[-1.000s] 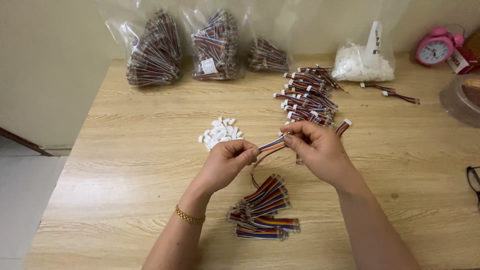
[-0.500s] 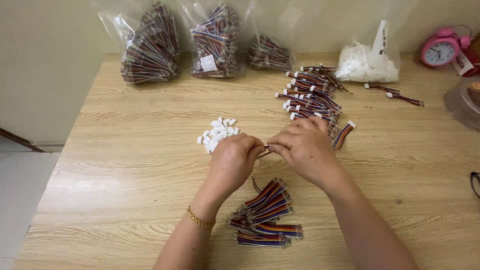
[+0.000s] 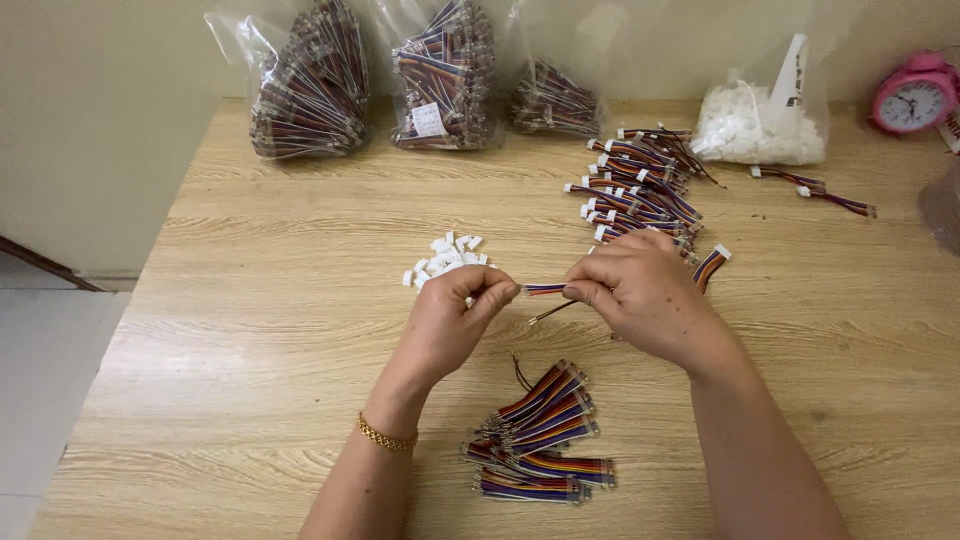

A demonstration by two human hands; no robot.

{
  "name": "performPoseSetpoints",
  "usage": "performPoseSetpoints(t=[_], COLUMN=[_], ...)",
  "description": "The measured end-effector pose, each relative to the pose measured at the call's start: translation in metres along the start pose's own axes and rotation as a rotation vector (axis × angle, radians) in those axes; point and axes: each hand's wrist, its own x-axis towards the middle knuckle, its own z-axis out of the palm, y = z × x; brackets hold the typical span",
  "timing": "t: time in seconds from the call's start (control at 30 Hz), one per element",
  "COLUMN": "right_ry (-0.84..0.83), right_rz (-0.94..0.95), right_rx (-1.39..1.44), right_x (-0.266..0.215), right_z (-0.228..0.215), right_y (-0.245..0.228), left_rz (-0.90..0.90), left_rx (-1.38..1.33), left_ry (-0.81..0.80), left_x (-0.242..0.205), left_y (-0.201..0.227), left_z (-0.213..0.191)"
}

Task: Assembling wire harnesses by inserting wire bundles into plastic connectors.

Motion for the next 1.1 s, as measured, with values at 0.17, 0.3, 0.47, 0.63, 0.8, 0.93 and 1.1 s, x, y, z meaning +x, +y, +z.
performPoseSetpoints(t=[0.17, 0.3, 0.47, 0.63, 0.8, 0.93, 1.1], right_ry=[0.031, 0.005, 0.033, 0.031, 0.02, 0.001, -0.041], right_rz=[-0.018, 0.011, -0.056, -0.066, -0.073, -0.075, -0.114], right_rx=[0.038, 0.028, -0.088, -0.125, -0.171, -0.279, -0.247], right_x=[0.002, 0.004, 0.002, 0.002, 0.004, 0.004, 0.008], right_z=[0.0, 0.002, 0.011, 0.012, 0.012, 0.017, 0.038], right_y=[-0.002, -0.003, 0.002, 0.003, 0.001, -0.003, 0.004], left_rz=[-0.044, -0.012, 0.011, -0.009, 0.039, 0.067, 0.145], left_rx=[-0.233, -0.152, 0.057, 0.189, 0.251, 0.332, 0.395], left_ry=[-0.033, -0.056, -0.049, -0.088, -0.107, -0.103, -0.126], left_x=[-0.003, -0.003, -0.002, -0.005, -0.005, -0.006, -0.004], left_y=[-0.002, 0.012, 0.028, 0.028, 0.02, 0.014, 0.01], left_z=[0.001, 0.003, 0.004, 0.003, 0.002, 0.007, 0.008])
